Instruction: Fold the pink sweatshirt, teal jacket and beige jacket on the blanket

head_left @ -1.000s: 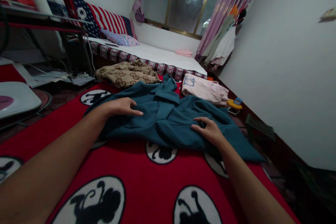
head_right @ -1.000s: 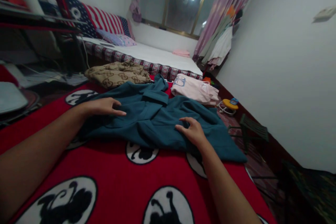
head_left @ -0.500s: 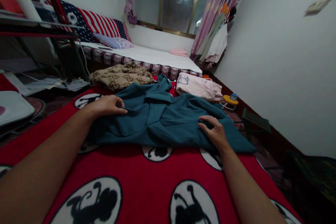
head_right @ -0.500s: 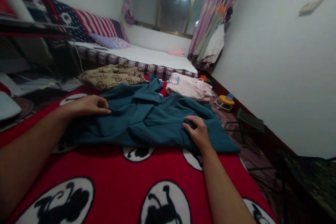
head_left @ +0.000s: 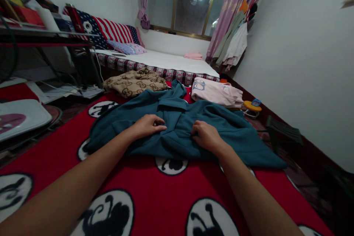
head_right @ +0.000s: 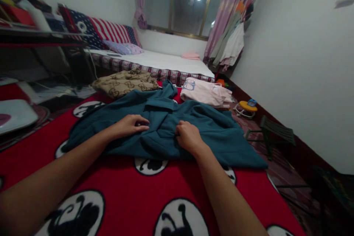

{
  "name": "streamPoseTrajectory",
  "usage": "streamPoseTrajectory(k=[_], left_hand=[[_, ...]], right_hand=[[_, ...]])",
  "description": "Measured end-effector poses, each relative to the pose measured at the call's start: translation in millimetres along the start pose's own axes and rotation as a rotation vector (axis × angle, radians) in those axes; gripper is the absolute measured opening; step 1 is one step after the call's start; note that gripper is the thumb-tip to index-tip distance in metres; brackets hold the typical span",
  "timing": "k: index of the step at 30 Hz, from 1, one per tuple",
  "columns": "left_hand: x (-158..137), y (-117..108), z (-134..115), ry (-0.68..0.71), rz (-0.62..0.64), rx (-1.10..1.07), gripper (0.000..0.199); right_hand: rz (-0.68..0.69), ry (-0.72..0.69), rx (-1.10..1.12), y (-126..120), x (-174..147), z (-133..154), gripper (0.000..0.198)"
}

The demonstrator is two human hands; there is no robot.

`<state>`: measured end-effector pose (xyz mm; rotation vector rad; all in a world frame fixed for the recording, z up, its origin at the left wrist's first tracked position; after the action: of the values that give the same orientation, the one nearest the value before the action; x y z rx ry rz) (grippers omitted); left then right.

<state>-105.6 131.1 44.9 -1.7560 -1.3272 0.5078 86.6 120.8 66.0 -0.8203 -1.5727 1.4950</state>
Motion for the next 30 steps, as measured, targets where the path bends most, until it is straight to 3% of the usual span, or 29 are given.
streamPoseTrajectory(k=[3, 6, 10, 12, 14, 19, 21, 23, 26, 30], left_hand=[[-1, 7, -2, -0.019, 0.080, -0.193, 0.051], [-1, 12, -7, -0.024, 0.107, -0.248, 0.052], [-2, 22, -16, -0.016, 0.168, -0.275, 0.034], [-2, 16, -20, -0.015, 0.145, -0.268, 0.028], [-1, -1, -22, -0.040, 0.038, -0.277, 0.026], [-11, -58, -34, -0.028, -0.432, -0.138, 0.021], [-15, -63, -44, 0.044, -0.516, -0.024, 0.016], [-15, -57, -49, 0.094, -0.511, 0.037, 0.014], [-13, -47, -46, 0.113, -0.487, 0.060, 0.012], [-13, -46, -45, 0.129, -0.494, 0.061, 0.013]], right_hand=[[-0.029, 0.011, 0.025, 0, 0, 2, 0.012], [-0.081, 0.007, 0.059, -4, -1, 2, 0.010], [-0.167, 0.037, 0.073, -15, -4, -1, 0.011], [-0.242, 0.099, 0.124, -24, -5, -9, 0.011], [-0.340, 0.150, 0.226, -33, -6, -18, 0.010], [-0.517, 0.174, 0.461, -46, -9, -35, 0.011], [-0.456, 0.220, 0.408, -45, -7, -42, 0.009], [-0.299, 0.296, 0.304, -37, -5, -55, 0.010], [-0.048, 0.341, 0.200, -22, -7, -76, 0.025], [0.055, 0.315, 0.141, -12, -9, -92, 0.022]])
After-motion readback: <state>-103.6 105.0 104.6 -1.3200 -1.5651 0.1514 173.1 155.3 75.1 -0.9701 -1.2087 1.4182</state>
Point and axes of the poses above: each hand's wrist, its own x-axis towards the middle knuckle, its own y-axis out of the palm, z = x × y, the point moved 10 cm from there along x, towards the middle knuckle, and after that the axes turned 6 degrees about y, right-handed, at the moved point
